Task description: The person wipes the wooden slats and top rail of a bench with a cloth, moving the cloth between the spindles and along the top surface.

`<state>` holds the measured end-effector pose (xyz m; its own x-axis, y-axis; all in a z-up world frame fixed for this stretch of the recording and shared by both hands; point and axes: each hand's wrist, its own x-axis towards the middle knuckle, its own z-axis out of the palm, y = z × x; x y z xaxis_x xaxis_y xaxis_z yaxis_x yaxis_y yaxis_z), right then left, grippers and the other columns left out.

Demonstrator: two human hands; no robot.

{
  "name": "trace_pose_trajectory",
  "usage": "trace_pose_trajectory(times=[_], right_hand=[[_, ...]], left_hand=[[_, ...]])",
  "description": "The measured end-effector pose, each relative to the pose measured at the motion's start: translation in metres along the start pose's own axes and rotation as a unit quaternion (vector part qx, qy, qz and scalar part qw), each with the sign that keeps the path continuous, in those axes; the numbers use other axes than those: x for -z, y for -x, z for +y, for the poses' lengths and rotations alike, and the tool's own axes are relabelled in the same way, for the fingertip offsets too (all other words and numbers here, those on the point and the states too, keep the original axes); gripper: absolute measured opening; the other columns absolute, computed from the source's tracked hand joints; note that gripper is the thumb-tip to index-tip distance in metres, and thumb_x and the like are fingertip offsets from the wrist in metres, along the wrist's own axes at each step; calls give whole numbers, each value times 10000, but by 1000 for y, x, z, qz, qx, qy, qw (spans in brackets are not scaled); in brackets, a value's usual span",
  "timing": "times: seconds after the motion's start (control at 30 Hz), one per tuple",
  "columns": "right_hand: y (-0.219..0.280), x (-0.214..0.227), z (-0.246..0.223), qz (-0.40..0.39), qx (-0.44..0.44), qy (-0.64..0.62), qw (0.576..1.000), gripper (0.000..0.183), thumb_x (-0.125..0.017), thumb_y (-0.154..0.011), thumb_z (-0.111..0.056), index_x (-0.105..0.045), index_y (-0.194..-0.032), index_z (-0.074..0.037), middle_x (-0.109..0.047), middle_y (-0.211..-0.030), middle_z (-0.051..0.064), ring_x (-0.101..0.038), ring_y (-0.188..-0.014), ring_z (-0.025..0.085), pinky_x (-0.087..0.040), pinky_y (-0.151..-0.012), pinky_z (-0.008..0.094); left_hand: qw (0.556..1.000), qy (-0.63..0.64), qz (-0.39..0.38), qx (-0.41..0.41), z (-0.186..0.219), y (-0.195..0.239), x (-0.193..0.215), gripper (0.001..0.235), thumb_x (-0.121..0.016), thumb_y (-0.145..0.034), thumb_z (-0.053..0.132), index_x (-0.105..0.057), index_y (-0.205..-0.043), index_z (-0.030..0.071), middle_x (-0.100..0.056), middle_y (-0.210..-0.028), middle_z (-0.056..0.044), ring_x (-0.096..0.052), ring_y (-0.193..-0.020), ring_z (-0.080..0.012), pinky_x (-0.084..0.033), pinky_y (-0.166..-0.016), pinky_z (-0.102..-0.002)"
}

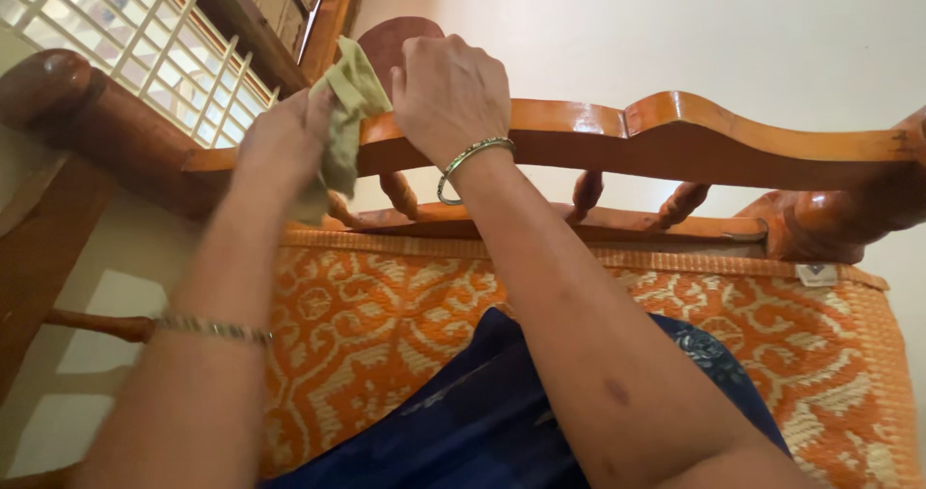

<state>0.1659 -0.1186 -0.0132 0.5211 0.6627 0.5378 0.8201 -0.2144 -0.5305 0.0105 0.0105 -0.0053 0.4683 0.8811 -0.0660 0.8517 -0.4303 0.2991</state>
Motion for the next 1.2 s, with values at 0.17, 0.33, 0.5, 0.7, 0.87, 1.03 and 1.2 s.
trace_pose_trajectory(times=[0.17, 0.33, 0.5, 0.7, 0.87, 1.03, 1.2], right_hand=[[0, 4, -5, -22, -17, 4, 1000, 279, -643, -931, -290, -685, -776, -62, -692, -703, 150, -689, -634, 323, -532, -587, 428], [-3, 1, -5, -20, -22, 4, 1000, 277, -633, -933, -276, -684, -766, -62, -681, -695, 162, -690, -623, 321, -532, -576, 422], [-1, -1, -2, -10, -12, -8, 1000, 286, -613, -950, -270, -678, -776, -52, -680, -667, 149, -697, -634, 315, -544, -603, 416], [-6, -6, -2, -8, -11, 16, 1000, 266, -652, -907, -294, -682, -791, -57, -684, -668, 143, -692, -588, 310, -532, -556, 429], [-4, -9, 0, -15, -16, 38, 999, 280, -671, -905, -313, -686, -789, -58, -689, -667, 141, -694, -619, 319, -544, -581, 421], [-6, -4, -3, -28, -24, 33, 999, 275, -658, -920, -301, -691, -788, -62, -698, -694, 143, -703, -626, 313, -553, -598, 415], [-4, -3, -5, -56, -44, 23, 997, 279, -636, -939, -304, -692, -816, -61, -700, -712, 143, -714, -636, 290, -562, -596, 401]], left_hand=[[988, -107, -102, 33, 17, -27, 21, 648, -298, -1069, 551, -685, -1259, 68, -655, -1281, -202, -651, -1149, -361, -470, -1029, -487], [957, -240, -124, -102, 58, -1, 12, 719, -181, -1104, 548, -742, -1103, 98, -717, -1170, -176, -668, -1124, -309, -476, -1046, -473], [967, -186, -148, -92, 54, -13, 12, 686, -214, -1076, 547, -751, -1051, 121, -709, -1148, -133, -675, -1093, -287, -497, -1007, -472], [988, -96, -118, 6, -66, -81, -5, 723, -273, -1092, 570, -731, -1134, 13, -725, -1121, -265, -693, -1065, -383, -499, -989, -491], [991, -130, 14, -36, -189, -112, -22, 714, -333, -1148, 528, -735, -1153, -62, -682, -1173, -350, -627, -1113, -502, -449, -1021, -549], [980, -118, 155, -47, -194, -105, -45, 697, -371, -1221, 473, -742, -1052, -92, -661, -1166, -359, -594, -1125, -494, -419, -1056, -548], [964, 99, 248, 24, -137, -61, -82, 544, -342, -1039, 388, -605, -1348, 25, -417, -1542, -218, -255, -1449, -421, -178, -1207, -528]])
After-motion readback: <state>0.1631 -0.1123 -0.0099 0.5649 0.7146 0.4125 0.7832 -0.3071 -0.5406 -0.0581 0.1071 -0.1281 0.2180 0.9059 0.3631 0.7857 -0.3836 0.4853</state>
